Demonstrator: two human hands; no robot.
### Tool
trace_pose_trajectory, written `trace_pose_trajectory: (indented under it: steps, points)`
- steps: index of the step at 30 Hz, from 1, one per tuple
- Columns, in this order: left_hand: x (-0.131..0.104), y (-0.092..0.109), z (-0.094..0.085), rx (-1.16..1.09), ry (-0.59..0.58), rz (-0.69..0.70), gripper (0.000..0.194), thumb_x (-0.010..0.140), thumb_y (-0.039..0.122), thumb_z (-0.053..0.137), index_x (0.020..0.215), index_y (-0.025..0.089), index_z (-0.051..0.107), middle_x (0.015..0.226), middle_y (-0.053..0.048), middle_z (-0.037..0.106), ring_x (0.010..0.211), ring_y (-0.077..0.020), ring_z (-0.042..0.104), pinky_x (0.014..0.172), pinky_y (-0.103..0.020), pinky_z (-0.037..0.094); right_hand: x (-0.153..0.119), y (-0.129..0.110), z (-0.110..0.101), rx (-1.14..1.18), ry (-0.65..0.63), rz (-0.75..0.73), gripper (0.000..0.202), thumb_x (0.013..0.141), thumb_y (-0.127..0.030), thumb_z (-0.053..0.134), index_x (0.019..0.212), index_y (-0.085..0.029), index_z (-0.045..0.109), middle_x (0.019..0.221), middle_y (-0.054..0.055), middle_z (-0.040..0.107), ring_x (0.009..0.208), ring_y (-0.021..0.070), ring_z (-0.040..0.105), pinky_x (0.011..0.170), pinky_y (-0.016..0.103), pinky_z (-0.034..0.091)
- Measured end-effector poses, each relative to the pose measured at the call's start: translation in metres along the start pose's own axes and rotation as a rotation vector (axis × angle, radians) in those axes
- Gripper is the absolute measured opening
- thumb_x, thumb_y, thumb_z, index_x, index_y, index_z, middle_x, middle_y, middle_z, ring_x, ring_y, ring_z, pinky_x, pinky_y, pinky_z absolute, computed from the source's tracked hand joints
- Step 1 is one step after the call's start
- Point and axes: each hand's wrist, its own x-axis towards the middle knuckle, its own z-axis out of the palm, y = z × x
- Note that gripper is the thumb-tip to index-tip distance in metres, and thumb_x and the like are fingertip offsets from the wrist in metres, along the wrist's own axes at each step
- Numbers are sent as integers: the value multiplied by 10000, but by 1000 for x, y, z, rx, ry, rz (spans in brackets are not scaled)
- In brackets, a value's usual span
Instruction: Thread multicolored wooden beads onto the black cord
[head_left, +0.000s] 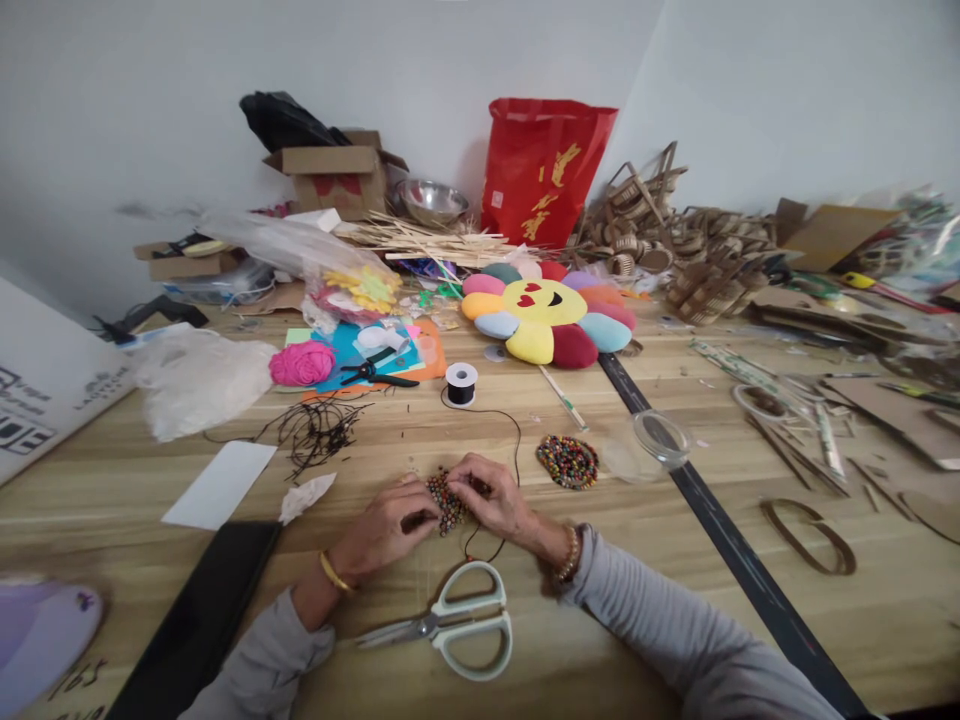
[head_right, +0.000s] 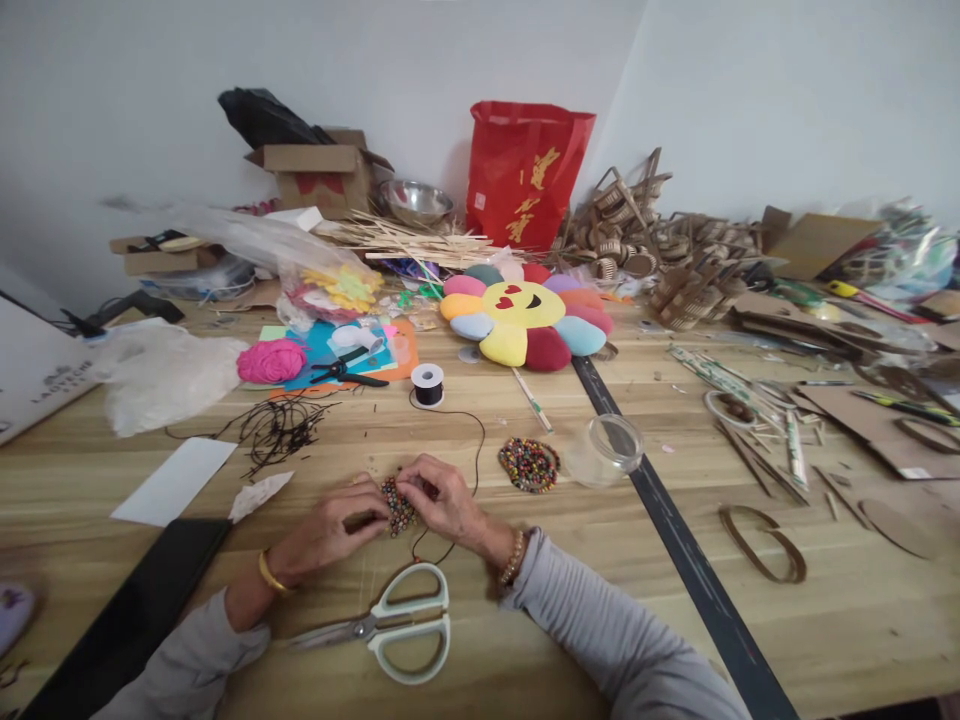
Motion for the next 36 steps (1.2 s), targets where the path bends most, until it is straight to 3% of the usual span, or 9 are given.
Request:
trace_pose_trajectory:
  steps: [7,11,16,36]
  points:
    - [1,-4,-4,-322,137,-308,66,756,198,641,743,137,663,718,-33,686,674,-138,624,640,-236,500,-3,-1,1,-70,-79,-111,170,914,-255,484,808,-168,585,713,46,578,645,141,531,594,247,433]
    - [0,-5,-4,-491,166,-397,116,732,241,670,737,126,654,721,-39,687,685,-145,628,654,-249,513,-3,0,1,-106,-133,-165,158,914,-234,471,798,-175,559,703,43,569,637,144,523,591,246,426]
    - [-1,-7,-3,-581,179,-424,181,703,282,711,754,115,662,726,-53,697,698,-160,640,688,-281,527,-4,1,1,-111,-155,-184,141,911,-206,464,801,-178,548,716,46,572,652,147,527,602,247,423]
    - [-2,-10,1,-571,167,-443,131,695,233,700,749,114,693,743,-65,710,714,-168,630,705,-274,501,-5,3,3,-160,-194,-205,168,929,-211,436,803,-167,540,721,49,585,656,138,539,611,237,440]
